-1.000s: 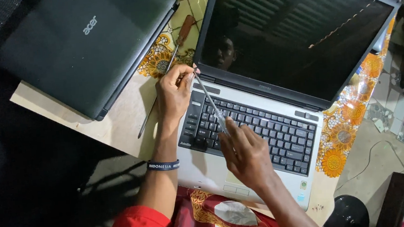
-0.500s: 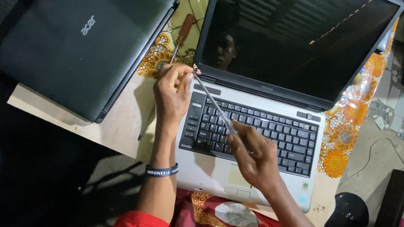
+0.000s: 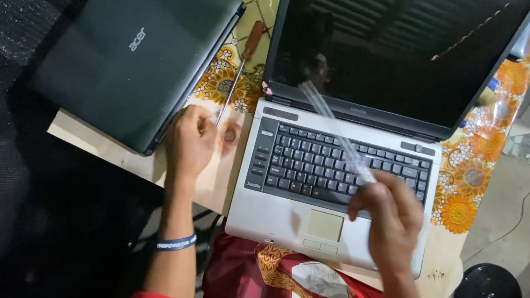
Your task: The person uses a screwdriver to remove screws from the bezel of a silver Toshiba laptop. They work on the top and side edges of the screen frame, placing removed screws on the table. The person also briefly handles a black laptop lid nearby.
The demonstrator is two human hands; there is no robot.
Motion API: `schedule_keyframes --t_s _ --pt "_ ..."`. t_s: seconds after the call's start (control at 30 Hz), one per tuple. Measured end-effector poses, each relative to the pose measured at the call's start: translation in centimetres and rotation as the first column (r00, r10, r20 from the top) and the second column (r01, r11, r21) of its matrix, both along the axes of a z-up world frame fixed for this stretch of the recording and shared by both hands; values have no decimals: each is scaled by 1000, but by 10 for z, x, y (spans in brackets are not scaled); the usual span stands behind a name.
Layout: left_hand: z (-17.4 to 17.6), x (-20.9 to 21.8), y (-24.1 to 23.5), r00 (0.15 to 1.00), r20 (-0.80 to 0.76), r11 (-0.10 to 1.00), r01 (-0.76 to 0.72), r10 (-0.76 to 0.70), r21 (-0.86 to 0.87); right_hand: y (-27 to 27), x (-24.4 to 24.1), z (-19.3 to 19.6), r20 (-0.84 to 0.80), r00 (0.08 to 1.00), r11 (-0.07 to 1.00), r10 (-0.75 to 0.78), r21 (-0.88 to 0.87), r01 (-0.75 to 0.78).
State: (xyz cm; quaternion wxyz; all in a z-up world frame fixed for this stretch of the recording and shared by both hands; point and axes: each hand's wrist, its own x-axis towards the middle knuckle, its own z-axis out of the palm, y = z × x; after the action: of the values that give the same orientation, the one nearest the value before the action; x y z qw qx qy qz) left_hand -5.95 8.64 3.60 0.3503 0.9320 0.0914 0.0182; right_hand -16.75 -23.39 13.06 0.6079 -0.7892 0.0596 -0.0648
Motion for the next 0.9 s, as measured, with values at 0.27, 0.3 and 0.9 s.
schedule_keyframes --t_s 0.27,0.3,0.9 --pt "-4 -15 16 998 18 973 56 -61 225 -67 -59 -1 -69 991 850 -111 510 130" --pt "-3 -15 16 997 11 972 77 -81 221 -72 -68 -4 -70 986 852 -148 497 163" --pt "22 -9 -203 637 666 894 434 -390 108 -160 -79 5 -120 944 950 -308 -97 298"
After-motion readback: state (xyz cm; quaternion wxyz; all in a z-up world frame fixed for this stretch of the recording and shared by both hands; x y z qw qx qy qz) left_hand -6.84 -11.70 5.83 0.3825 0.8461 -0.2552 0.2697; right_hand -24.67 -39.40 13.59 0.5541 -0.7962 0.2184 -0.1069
